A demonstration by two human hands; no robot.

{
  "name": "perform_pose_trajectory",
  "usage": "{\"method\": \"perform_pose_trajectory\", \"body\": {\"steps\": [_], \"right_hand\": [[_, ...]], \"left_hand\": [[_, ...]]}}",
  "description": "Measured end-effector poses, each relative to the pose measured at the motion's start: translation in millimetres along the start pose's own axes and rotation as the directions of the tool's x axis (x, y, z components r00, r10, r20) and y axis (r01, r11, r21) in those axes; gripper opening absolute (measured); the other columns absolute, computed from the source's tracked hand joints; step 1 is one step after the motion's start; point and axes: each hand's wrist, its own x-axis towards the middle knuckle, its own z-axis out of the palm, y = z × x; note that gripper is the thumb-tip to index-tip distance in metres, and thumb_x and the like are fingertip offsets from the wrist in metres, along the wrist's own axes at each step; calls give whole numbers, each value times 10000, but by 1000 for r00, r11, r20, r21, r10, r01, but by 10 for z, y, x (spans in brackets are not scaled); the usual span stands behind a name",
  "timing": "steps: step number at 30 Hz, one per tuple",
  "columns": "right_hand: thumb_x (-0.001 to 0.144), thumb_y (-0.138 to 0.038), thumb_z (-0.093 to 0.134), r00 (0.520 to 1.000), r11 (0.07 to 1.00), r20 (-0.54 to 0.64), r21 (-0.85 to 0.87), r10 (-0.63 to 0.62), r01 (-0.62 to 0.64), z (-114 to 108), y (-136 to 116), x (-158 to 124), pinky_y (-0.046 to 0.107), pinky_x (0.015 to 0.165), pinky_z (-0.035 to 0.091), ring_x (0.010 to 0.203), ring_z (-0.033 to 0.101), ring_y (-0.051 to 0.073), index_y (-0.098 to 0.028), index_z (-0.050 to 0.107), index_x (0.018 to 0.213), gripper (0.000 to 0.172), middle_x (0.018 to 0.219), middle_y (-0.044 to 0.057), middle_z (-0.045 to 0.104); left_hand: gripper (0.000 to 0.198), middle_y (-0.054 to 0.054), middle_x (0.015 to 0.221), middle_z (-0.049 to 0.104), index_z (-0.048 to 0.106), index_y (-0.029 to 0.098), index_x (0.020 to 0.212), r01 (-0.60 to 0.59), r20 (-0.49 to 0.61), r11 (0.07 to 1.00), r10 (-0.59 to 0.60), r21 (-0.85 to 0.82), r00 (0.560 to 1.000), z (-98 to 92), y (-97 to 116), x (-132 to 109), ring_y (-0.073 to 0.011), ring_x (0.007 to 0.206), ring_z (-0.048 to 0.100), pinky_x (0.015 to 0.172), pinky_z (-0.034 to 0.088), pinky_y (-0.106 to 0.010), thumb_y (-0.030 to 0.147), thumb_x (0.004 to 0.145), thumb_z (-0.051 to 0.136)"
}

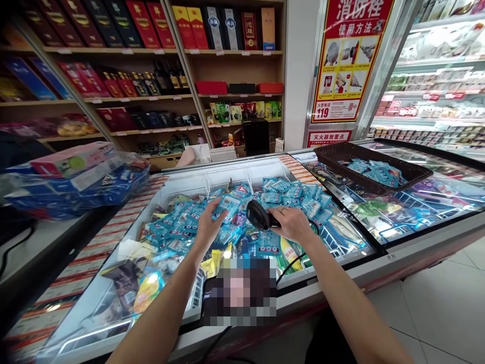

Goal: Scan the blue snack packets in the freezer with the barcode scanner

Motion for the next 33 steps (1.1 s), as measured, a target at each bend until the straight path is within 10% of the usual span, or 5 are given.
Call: {"method": "perform_pose_trajectory", "body": {"steps": [19, 33], "right_hand": [[807, -325, 516, 996, 999, -87, 25, 37, -35, 181, -104, 0, 256, 712, 388, 812, 590, 172, -194, 603, 1074, 311, 883, 59, 653], [779, -320, 569, 994, 1000, -106, 19, -3, 6, 198, -112, 8, 266, 716, 396, 827, 595, 181, -177, 589, 1054, 310, 894, 59, 658]], "left_hand": [[413, -18, 1274, 539, 459, 279, 1260, -57, 50, 996, 53, 73, 997, -23, -36, 44, -173, 1011, 570, 662, 461, -234, 381, 862, 417], [425, -28, 1297, 522, 446, 278, 1290, -143, 86, 983, 134, 118, 987, 15, 21, 29, -204, 1107, 538, 857, 471, -315, 391, 884, 394]]}}
